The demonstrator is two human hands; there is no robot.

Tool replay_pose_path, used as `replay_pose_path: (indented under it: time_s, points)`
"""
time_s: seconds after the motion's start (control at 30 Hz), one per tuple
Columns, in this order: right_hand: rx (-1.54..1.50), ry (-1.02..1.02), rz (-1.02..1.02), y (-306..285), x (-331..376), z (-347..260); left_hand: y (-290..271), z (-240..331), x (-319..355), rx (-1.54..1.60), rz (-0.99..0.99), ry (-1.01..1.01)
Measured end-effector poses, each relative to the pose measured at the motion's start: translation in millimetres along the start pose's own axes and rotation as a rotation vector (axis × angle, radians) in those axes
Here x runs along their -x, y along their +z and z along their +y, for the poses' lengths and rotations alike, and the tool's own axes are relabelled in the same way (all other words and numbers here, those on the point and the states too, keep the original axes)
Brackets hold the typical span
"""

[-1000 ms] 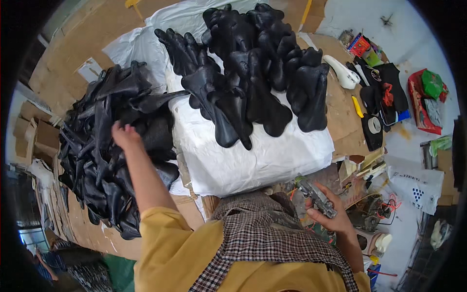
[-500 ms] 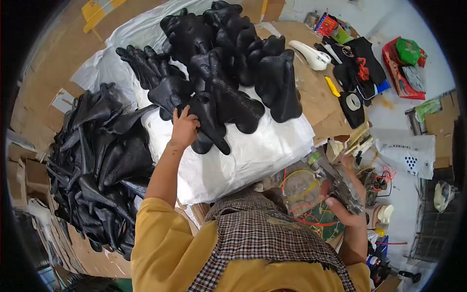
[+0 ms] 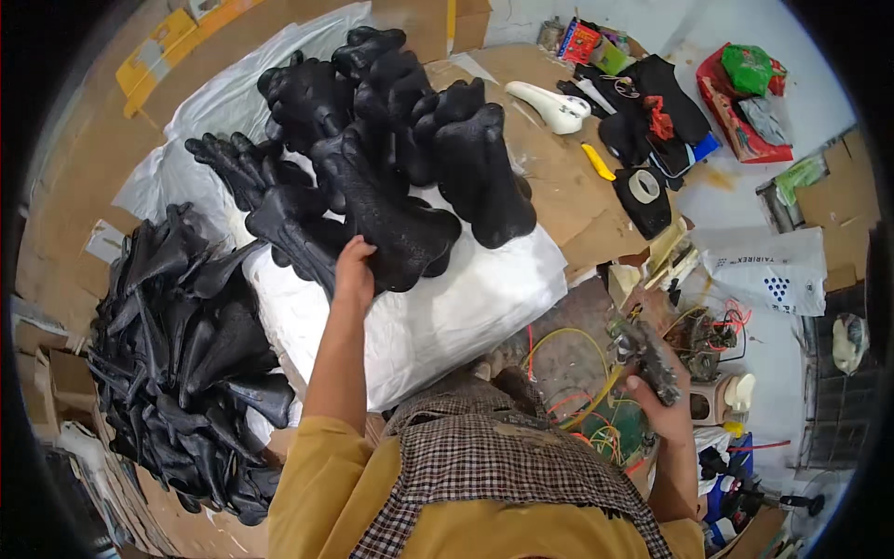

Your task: Sorting bicycle seat components and using an air blow gun to clean or process them before packing.

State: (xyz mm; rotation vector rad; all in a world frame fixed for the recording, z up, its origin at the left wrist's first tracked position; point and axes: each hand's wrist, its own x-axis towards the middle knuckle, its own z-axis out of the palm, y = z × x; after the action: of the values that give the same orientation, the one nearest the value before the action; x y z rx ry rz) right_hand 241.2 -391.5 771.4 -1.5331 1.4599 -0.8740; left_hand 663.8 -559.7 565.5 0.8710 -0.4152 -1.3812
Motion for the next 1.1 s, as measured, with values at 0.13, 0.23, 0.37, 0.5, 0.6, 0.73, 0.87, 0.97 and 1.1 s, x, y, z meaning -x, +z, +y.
replay_pose_path:
  time_s: [0.13,0.23,0.37,0.5,0.6,0.73,0.87,0.97,1.1]
  points:
    - [-0.200,-0.176,0.161,-2.9,1.3,-31.9,28.7,-31.6,-16.4,-0.165,0.109,0.022]
    - [-0.188,-0.155,0.121,-15.0,1.7,-21.8,33.3,-44.4,-24.9,-0.277,0.186,0.067]
    - [-0.029,0.021,0.015,-21.9,1.2,28.4,67.7,-31.5,-4.8,-0.313,0.041,0.165]
    - [-0.170,0.110,0.054,-22.5,7.9,58.6,114.0,-6.1,4.4,-0.469,-0.219,0.211]
    - [-0.214,0.120,0.063,-23.8,2.5,49.0,155.1,-8.0,-16.0,-0.599,-0.456,0.114]
    - [-0.026,-0.001,-0.046,-22.8,-3.0,47.1,175.5,-67.1,-74.7,-0.529,-0.348,0.129]
    - [-0.090,0.086,-0.106,-14.5,4.4,53.2,183.6,-87.2,-88.4,-0.599,-0.238,-0.077]
    - [-0.083,0.077,-0.096,-2.0,8.6,61.6,170.4,-94.5,-74.3,-0.680,-0.287,-0.084]
    - [-0.183,0.168,-0.171,5.5,-0.9,52.1,144.2,-60.4,-27.4,-0.749,-0.295,0.058]
